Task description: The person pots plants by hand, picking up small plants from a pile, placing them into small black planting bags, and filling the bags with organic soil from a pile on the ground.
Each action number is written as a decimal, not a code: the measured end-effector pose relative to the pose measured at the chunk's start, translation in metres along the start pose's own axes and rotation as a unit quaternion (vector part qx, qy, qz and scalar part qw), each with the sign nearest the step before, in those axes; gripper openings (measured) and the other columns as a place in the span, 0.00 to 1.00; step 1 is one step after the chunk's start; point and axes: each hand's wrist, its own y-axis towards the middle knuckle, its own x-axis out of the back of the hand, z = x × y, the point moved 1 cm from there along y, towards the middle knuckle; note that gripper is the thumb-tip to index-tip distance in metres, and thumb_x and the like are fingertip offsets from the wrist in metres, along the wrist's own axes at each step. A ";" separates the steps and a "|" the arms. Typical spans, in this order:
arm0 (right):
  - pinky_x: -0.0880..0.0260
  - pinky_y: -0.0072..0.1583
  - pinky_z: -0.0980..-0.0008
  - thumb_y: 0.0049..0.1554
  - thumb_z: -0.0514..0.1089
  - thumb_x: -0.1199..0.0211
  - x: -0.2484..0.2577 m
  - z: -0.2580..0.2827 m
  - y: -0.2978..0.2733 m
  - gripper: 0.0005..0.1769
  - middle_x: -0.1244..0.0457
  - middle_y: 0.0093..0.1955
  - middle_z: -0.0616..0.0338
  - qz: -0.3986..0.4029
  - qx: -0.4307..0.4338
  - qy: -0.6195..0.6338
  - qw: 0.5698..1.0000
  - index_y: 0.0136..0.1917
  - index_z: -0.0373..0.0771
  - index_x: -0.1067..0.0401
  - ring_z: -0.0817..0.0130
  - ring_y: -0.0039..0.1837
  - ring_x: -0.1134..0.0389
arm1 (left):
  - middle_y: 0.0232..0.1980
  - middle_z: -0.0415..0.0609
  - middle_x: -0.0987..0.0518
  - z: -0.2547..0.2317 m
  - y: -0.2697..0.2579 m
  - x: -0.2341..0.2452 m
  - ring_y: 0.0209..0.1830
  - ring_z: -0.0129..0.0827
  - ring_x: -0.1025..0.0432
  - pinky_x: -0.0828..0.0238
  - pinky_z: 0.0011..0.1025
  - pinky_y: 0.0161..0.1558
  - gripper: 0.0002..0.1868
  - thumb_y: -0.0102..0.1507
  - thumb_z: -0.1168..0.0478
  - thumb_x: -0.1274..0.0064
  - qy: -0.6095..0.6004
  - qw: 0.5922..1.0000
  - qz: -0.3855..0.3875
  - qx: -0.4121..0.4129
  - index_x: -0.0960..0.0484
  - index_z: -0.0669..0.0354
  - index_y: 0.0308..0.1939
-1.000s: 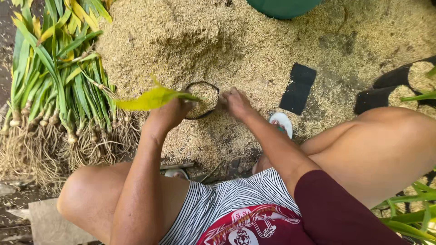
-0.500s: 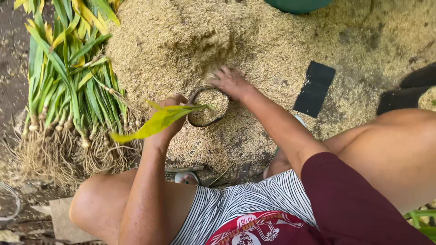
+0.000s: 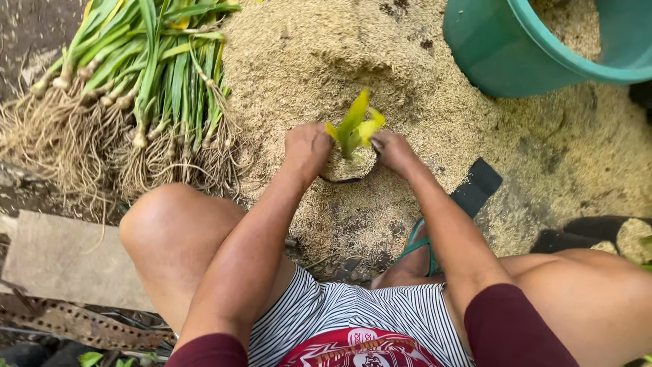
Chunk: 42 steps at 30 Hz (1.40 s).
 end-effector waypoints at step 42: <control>0.37 0.64 0.60 0.66 0.34 0.53 0.000 0.107 -0.104 0.25 0.35 0.73 0.63 -0.057 0.021 -0.273 0.960 0.68 0.54 0.25 0.60 0.74 0.42 | 0.89 0.53 0.53 -0.055 -0.111 0.052 0.87 0.56 0.63 0.46 0.53 0.77 0.35 0.73 0.62 0.58 0.342 0.920 0.130 -0.143 0.46 0.45 0.85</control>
